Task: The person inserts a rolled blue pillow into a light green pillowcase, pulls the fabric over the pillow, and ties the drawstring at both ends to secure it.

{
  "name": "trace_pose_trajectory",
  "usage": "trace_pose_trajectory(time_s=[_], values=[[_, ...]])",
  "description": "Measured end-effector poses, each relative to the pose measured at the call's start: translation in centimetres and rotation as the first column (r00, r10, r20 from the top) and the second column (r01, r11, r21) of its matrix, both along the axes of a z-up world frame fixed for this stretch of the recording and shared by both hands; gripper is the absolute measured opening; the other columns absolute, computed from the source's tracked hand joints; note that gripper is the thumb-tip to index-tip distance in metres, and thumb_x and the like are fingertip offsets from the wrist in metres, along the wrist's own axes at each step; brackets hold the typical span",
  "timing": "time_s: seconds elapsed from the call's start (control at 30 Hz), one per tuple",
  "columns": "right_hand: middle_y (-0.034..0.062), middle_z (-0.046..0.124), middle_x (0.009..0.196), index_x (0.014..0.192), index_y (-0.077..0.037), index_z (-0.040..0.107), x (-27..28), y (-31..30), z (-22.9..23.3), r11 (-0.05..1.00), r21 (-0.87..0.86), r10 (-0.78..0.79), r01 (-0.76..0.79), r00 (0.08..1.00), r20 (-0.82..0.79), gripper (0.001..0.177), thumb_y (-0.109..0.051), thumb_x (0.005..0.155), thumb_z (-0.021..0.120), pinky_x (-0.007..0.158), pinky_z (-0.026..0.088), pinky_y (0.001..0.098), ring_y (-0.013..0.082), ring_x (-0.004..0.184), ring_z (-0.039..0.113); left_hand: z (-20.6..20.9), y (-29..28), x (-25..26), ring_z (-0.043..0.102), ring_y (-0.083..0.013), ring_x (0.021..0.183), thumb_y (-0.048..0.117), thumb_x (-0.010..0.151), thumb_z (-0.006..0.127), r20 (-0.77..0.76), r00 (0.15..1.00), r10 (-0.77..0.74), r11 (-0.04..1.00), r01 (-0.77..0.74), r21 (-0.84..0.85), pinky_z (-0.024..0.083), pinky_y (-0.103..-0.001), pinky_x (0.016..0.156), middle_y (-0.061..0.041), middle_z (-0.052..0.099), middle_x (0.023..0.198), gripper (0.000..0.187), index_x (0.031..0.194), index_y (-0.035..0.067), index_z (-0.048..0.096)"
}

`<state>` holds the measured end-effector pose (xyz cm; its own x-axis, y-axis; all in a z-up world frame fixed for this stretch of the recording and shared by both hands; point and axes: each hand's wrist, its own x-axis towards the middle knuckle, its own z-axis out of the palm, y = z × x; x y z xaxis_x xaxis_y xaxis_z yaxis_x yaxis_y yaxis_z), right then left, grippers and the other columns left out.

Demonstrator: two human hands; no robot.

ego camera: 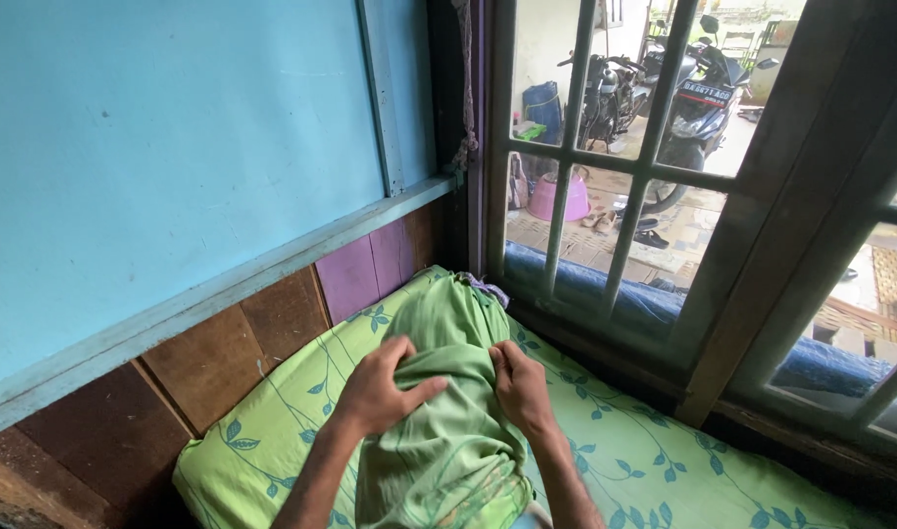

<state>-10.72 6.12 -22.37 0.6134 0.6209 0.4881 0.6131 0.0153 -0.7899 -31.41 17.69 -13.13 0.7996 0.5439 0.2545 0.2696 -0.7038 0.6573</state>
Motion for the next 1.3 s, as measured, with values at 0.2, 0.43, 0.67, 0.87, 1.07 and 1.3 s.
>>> trace_pose_trajectory(time_s=[0.2, 0.43, 0.67, 0.87, 1.07, 1.3], values=[[0.0149, 0.057, 0.064, 0.092, -0.016, 0.068, -2.3, -0.3, 1.0, 0.997, 0.075, -0.029, 0.026, 0.999, 0.027, 0.017, -0.025, 0.103, 0.059, 0.062, 0.051, 0.0425, 0.0283, 0.06, 0.058, -2.9, -0.4, 4.4, 0.059, -0.0233, 0.097, 0.03, 0.082, 0.075, 0.107, 0.994, -0.037, 0.621, -0.062, 0.781, 0.048, -0.041, 0.079, 0.001, 0.058, 0.098, 0.032, 0.109, 0.019, 0.063], [-0.001, 0.062, 0.074, 0.091, -0.012, 0.068, -2.4, -1.3, 0.4, 0.99, 0.105, 0.097, -0.094, 0.995, -0.022, 0.022, -0.028, 0.102, 0.06, 0.061, 0.04, 0.0295, 0.0127, 0.065, 0.05, -5.8, -1.1, 3.6, 0.06, -0.0218, 0.071, 0.021, 0.102, 0.051, 0.05, 0.997, -0.056, 0.811, 0.016, 0.585, 0.049, -0.041, 0.073, -0.004, 0.066, 0.08, 0.01, 0.102, 0.014, 0.058], [0.0106, 0.068, 0.14, 0.129, -0.013, 0.067, 0.1, -0.8, -2.2, 0.986, 0.03, 0.165, -0.166, 0.907, -0.387, 0.037, -0.01, 0.093, 0.059, 0.105, 0.056, 0.0474, 0.0245, 0.126, 0.067, -6.3, -0.4, 1.7, 0.054, -0.0202, 0.065, 0.03, 0.1, 0.053, 0.129, 0.986, -0.105, 0.931, 0.052, 0.362, 0.049, -0.041, 0.071, -0.003, 0.056, 0.068, 0.019, 0.087, 0.016, 0.055], [0.0109, 0.067, 0.141, 0.11, -0.01, 0.077, -0.1, 1.3, -4.0, 0.977, 0.035, 0.208, -0.212, 0.89, -0.406, 0.02, -0.011, 0.091, 0.069, 0.11, 0.056, 0.043, 0.0265, 0.129, 0.065, -6.9, -0.4, 1.9, 0.051, -0.0229, 0.063, 0.031, 0.1, 0.057, 0.251, 0.951, -0.18, 0.936, 0.087, 0.34, 0.044, -0.041, 0.068, -0.004, 0.053, 0.068, 0.024, 0.084, 0.013, 0.055], [0.0041, 0.07, 0.092, 0.103, -0.012, 0.071, 0.7, 1.5, -5.5, 0.989, -0.006, 0.14, -0.149, 0.945, -0.296, 0.019, -0.023, 0.103, 0.056, 0.065, 0.054, 0.0281, 0.0154, 0.08, 0.063, -7.9, 0.0, 1.8, 0.051, -0.0255, 0.068, 0.033, 0.099, 0.057, 0.261, 0.952, -0.161, 0.938, 0.065, 0.34, 0.043, -0.041, 0.07, -0.005, 0.055, 0.072, 0.025, 0.084, 0.013, 0.055], [0.0047, 0.067, 0.093, 0.099, -0.013, 0.066, 1.9, 1.1, -6.4, 0.979, -0.121, 0.121, -0.164, 0.945, -0.303, 0.029, -0.033, 0.106, 0.046, 0.071, 0.05, 0.0317, 0.0165, 0.082, 0.06, -9.5, 0.9, 1.8, 0.054, -0.0212, 0.073, 0.037, 0.097, 0.056, 0.23, 0.967, -0.112, 0.942, 0.03, 0.333, 0.044, -0.04, 0.075, -0.002, 0.059, 0.075, 0.026, 0.085, 0.015, 0.059]])
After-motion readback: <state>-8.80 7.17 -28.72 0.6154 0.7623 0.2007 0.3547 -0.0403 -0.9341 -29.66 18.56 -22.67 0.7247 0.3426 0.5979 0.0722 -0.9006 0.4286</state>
